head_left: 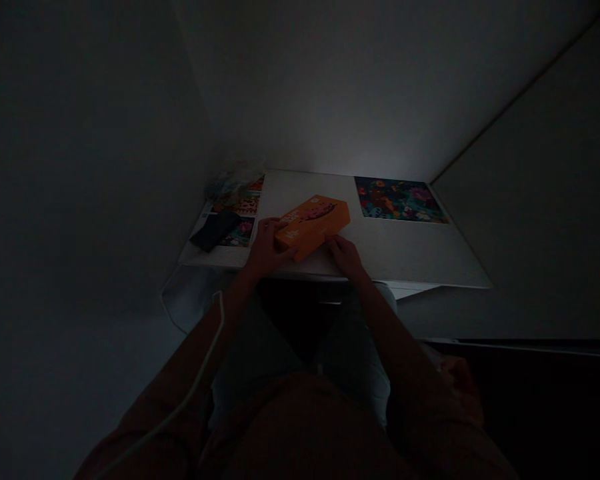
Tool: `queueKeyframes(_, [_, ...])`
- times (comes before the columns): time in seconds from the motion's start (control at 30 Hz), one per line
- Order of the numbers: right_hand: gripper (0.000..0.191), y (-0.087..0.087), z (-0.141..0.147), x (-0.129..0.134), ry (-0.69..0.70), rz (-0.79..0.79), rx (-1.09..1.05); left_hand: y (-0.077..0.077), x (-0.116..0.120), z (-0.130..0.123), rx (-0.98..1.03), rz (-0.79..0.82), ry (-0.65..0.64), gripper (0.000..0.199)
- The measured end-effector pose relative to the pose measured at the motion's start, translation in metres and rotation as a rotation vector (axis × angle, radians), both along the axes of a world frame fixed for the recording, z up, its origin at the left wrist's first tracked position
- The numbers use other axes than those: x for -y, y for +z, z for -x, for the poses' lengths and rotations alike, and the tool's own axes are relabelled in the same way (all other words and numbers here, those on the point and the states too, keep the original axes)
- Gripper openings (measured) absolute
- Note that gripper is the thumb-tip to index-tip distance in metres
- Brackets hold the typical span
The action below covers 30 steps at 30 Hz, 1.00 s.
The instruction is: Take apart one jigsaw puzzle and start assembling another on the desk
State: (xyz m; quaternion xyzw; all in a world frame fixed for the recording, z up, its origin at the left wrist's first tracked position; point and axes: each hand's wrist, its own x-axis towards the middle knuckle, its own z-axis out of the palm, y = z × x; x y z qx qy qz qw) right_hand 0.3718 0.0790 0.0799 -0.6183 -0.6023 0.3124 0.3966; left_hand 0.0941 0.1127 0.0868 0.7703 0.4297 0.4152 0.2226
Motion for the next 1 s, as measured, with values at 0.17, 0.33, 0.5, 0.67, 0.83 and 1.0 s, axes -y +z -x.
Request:
queueKeyframes(0.17, [0.052,0.003,0.001,0.001,0.008,0.017,-0.001,0.002,0.001,0.0,-0.006,0.029,0.001,0.07])
queueKeyframes(0.33, [0.053,0.004,0.004,-0.001,0.005,0.02,-0.016,0.003,0.001,0.0,0.026,0.056,0.013,0.064])
queueKeyframes(0.5, [0.057,0.002,0.006,-0.003,-0.015,0.034,-0.02,0.004,-0.001,0.001,0.051,0.032,0.003,0.059])
queueKeyframes(0.67, [0.056,-0.001,0.008,-0.005,-0.025,0.009,-0.023,0.004,0.0,0.001,0.065,0.028,0.014,0.058])
queueKeyframes(0.83, [0.052,-0.004,0.007,-0.007,-0.007,0.006,0.001,0.003,-0.002,0.0,0.087,0.073,0.016,0.059])
queueKeyframes(1.0, [0.05,-0.007,0.005,-0.004,0.021,0.008,-0.025,0.001,-0.002,0.001,0.114,0.065,0.002,0.058])
